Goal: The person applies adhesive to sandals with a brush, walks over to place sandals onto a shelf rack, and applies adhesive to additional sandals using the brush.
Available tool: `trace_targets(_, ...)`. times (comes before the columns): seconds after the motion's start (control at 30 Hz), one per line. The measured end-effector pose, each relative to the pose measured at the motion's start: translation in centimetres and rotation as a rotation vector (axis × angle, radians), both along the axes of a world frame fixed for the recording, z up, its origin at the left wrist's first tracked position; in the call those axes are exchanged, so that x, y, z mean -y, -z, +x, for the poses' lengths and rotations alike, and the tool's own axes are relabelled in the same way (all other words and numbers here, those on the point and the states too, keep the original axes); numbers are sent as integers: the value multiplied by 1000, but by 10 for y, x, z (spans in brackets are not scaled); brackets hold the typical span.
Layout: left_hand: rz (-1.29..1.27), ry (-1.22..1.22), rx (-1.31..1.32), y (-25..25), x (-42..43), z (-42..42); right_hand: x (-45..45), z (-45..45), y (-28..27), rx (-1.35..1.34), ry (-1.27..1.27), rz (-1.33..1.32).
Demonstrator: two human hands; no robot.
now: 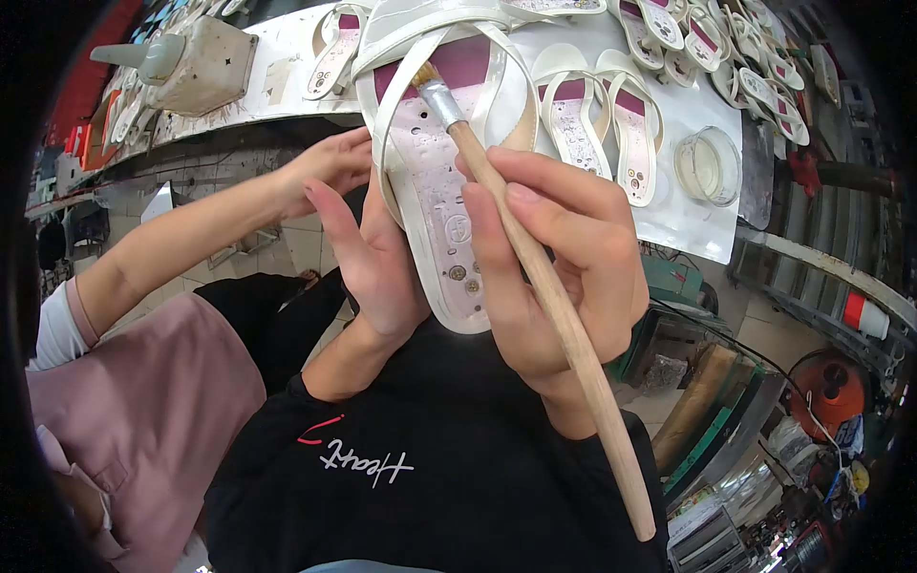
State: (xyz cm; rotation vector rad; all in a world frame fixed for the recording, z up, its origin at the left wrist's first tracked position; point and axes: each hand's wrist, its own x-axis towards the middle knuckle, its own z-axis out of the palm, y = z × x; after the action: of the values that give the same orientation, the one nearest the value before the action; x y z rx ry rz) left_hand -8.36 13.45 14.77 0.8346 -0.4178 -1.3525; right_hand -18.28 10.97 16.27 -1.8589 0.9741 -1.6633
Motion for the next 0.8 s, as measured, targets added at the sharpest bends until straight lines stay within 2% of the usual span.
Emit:
trace_targets(0.27,13,-21,2,-6,-1,-1,4,3,2,112,-144,79)
trace_targets(0.3,-69,50,36,-3,-2,4,5,4,2,143,-170,89)
trace_targets(0.33,-152,121,70,-2,-2,6,6,4,3,142,-168,90)
trace_targets(0.47,-29,-8,30,-6,-1,-3,10,4,5,158,-131,102)
trace_targets(0.6,-63,84,85,2,-1,4,11,1,6,76,-42,65)
trace_targets(0.67,-556,239,-486,20,3,8,13,1,8,101,17,46)
trace_targets(0.8,-582,234,-496,16,3,6,15,0,9,100,130,-5)
